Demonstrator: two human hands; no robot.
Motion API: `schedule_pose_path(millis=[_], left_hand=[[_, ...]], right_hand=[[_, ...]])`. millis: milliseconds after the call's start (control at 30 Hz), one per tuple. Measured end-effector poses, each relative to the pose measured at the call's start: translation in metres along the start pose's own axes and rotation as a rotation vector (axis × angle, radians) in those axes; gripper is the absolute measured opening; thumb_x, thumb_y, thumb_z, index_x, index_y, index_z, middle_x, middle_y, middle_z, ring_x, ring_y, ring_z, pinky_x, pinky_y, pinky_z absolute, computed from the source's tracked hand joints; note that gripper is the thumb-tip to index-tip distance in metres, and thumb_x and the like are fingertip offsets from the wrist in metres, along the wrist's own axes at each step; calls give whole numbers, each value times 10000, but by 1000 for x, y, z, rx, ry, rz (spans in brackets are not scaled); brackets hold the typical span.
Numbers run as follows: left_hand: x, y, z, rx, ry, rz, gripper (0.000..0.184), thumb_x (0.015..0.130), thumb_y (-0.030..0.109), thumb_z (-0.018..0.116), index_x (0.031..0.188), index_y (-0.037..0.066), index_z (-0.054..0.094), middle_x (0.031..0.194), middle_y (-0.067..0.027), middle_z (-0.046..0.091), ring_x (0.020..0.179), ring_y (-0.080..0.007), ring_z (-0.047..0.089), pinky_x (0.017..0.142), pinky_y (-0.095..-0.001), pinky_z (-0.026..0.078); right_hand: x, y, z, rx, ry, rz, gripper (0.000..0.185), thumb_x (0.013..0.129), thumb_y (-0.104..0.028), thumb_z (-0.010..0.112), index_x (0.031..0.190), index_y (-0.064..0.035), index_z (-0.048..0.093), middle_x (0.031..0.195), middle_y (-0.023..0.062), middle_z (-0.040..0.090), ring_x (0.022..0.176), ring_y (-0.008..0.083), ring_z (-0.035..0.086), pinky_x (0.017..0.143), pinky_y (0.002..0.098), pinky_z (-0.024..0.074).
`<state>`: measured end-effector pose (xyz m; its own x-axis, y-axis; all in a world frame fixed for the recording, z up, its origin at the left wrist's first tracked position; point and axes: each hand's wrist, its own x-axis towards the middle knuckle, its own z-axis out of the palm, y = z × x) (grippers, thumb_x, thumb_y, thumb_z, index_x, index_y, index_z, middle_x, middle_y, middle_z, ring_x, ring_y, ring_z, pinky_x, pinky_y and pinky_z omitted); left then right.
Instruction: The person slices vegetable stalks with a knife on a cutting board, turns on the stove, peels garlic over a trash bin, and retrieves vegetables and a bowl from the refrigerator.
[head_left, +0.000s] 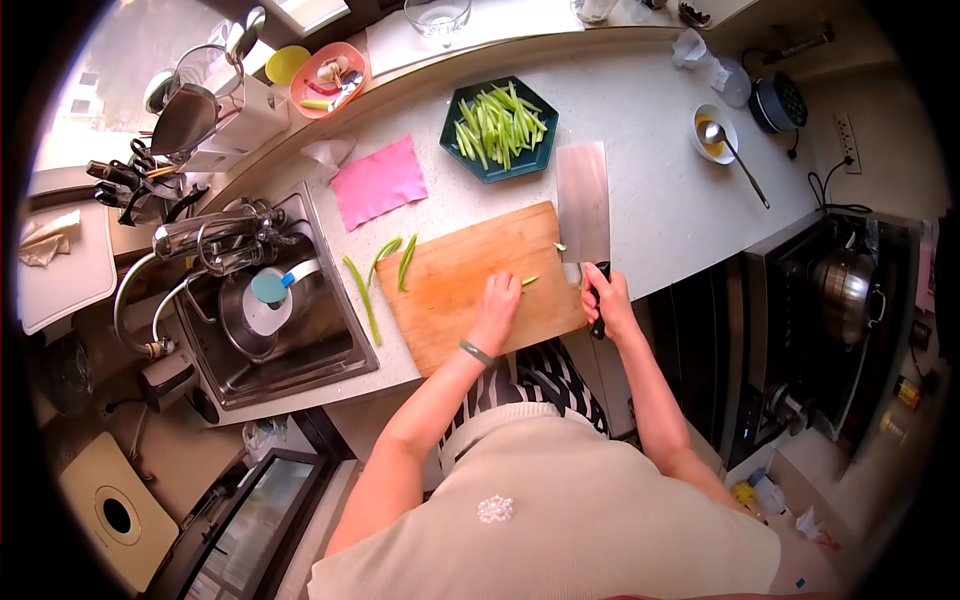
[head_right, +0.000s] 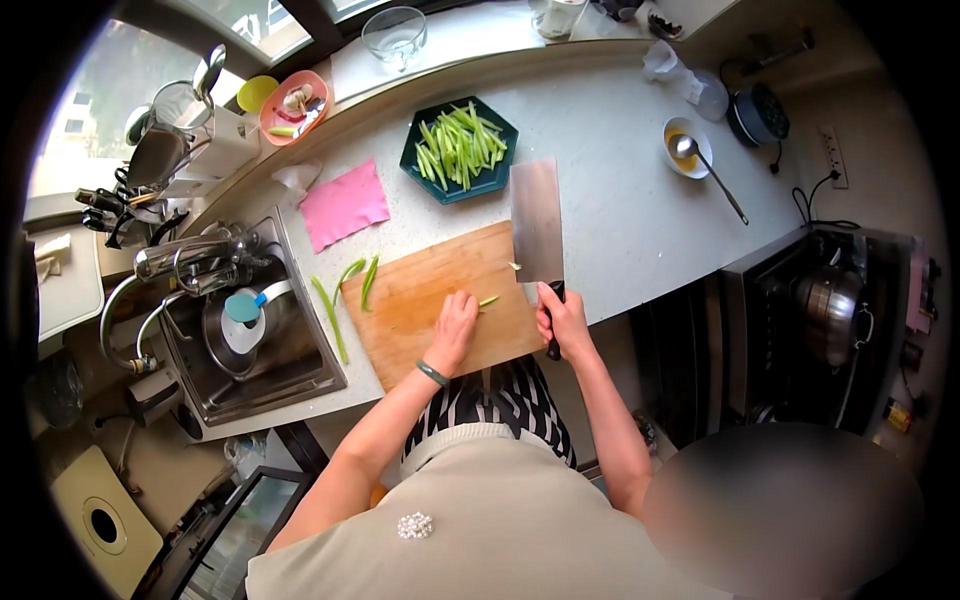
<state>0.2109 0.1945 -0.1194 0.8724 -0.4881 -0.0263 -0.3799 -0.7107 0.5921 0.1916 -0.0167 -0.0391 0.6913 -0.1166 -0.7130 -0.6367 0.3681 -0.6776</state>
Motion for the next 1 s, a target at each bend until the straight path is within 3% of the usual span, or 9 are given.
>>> schedule_pose_path(millis=[167, 233, 367, 433, 500, 600, 767, 867, 1000], left_hand=[[11, -19, 10, -243, 70, -137, 113, 720, -7, 637, 820, 13, 587, 875, -128, 599, 815, -308, 593, 716, -370, 511], [41, -23, -3, -470, 168, -372, 82, 730, 21, 660, 789, 6, 605, 793, -143, 605, 768, -305, 605, 704, -383, 511], [154, -38, -49, -444, 436, -250, 130, 750, 61, 715, 858, 25, 653, 857, -103, 660, 786, -226, 655, 726, -335, 533], [198, -36, -64, -442, 496, -205, 171, 743, 68, 739, 880, 24, 647, 919, -114, 633, 829, -246, 642, 727, -347, 531], [220, -32, -69, -258, 535, -33, 196, 742, 68, 747, 903, 30, 642, 965, -127, 605, 909, -280, 613, 768, -375, 516], [225, -10, -61, -284, 497, 132, 98, 761, 55, 714, 835, 40, 651, 971, -140, 586, 950, -333, 570, 835, -399, 472], [178, -24, -36, -277, 512, -55, 138, 749, 8, 697, 869, 38, 635, 961, -135, 552, 975, -321, 548, 834, -384, 470], [105, -48, -49, -246, 497, -150, 287, 729, 25, 729, 999, 44, 636, 1062, -147, 549, 1006, -338, 530, 873, -407, 455], [22, -80, -89, 281, 477, -440, 538, 678, 61, 785, 1177, 44, 583, 1166, -171, 525, 1063, -364, 498, 921, -452, 427]], right_hand=[[15, -10, -1, 25, -2, -21, 356, 958, -344, 564, 743, -77, 468, 516, 9, 431, 364, 101, 385, 345, 261, 315], [25, -20, 2, 5, 11, -36, 399, 933, -377, 597, 699, -83, 465, 512, 4, 438, 361, 95, 391, 346, 261, 320], [66, -46, 17, -31, -19, -89, 405, 923, -381, 606, 689, -85, 461, 514, 4, 441, 361, 96, 391, 345, 265, 319], [89, -61, 27, -76, -37, -140, 406, 918, -381, 611, 683, -84, 463, 516, 8, 453, 364, 100, 406, 346, 270, 326], [108, -72, 32, -107, -43, -165, 408, 917, -380, 612, 679, -83, 466, 515, 9, 457, 364, 102, 410, 346, 273, 330], [132, -78, 42, -154, -13, -208, 411, 918, -375, 613, 666, -80, 477, 506, 9, 463, 358, 107, 415, 342, 270, 329], [115, -100, 47, -135, 36, -294, 415, 935, -342, 597, 650, -74, 459, 500, 13, 454, 347, 106, 396, 334, 265, 301], [90, -94, 33, -196, 60, -325, 427, 940, -332, 587, 629, -74, 449, 484, 13, 441, 342, 106, 390, 335, 267, 300], [57, -61, 19, -285, 81, -290, 434, 943, -333, 579, 619, -72, 457, 477, 12, 443, 339, 106, 392, 335, 268, 304]])
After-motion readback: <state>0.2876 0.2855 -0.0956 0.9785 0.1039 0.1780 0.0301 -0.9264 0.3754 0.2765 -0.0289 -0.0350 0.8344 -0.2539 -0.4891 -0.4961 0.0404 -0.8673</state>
